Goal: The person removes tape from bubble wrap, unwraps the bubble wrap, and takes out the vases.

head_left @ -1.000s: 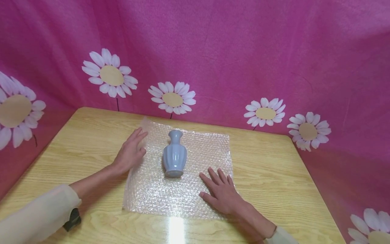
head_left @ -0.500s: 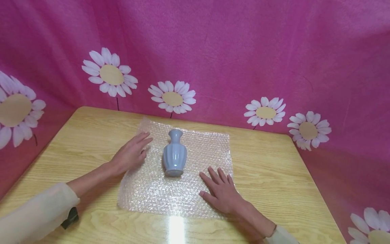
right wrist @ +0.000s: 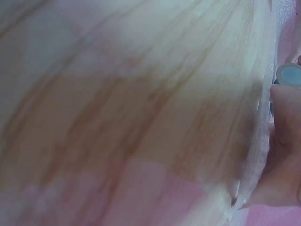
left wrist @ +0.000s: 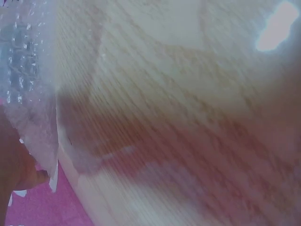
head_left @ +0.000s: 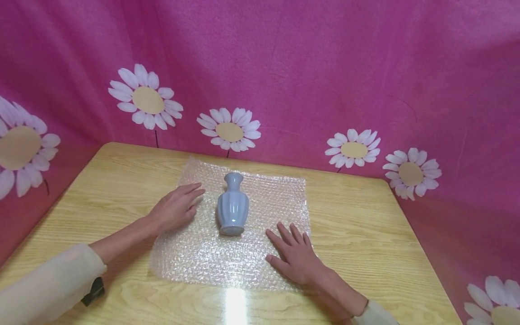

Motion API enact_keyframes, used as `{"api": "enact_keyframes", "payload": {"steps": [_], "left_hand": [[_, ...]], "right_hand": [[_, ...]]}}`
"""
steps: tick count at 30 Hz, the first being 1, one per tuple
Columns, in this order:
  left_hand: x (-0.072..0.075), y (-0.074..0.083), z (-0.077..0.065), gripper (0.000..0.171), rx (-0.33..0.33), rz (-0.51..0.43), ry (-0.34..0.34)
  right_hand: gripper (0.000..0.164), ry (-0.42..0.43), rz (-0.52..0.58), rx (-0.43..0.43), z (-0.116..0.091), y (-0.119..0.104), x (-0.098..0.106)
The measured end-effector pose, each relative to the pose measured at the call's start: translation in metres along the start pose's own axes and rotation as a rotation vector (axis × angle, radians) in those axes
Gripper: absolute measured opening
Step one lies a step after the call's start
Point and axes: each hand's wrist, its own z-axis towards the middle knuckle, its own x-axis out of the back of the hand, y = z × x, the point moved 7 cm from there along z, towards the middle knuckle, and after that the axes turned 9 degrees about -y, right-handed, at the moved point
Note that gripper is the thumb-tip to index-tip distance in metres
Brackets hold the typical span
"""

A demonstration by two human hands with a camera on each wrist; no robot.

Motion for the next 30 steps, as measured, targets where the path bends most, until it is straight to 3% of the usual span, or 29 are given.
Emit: {"api": "enact_keyframes", "payload": {"steps": [11,30], "left_hand": [[0.001,0.002,0.002,0.047,0.107,-0.065,-0.023],[-0.005,0.015,0.012,0.051,0.180,-0.422,-0.035]], "right_hand": [[0.065,-0.003,0.007,0.002,0.000,-0.001,0.000],[0.065,0.001,0.007,0.007,0.000,0.000,0.000]]}}
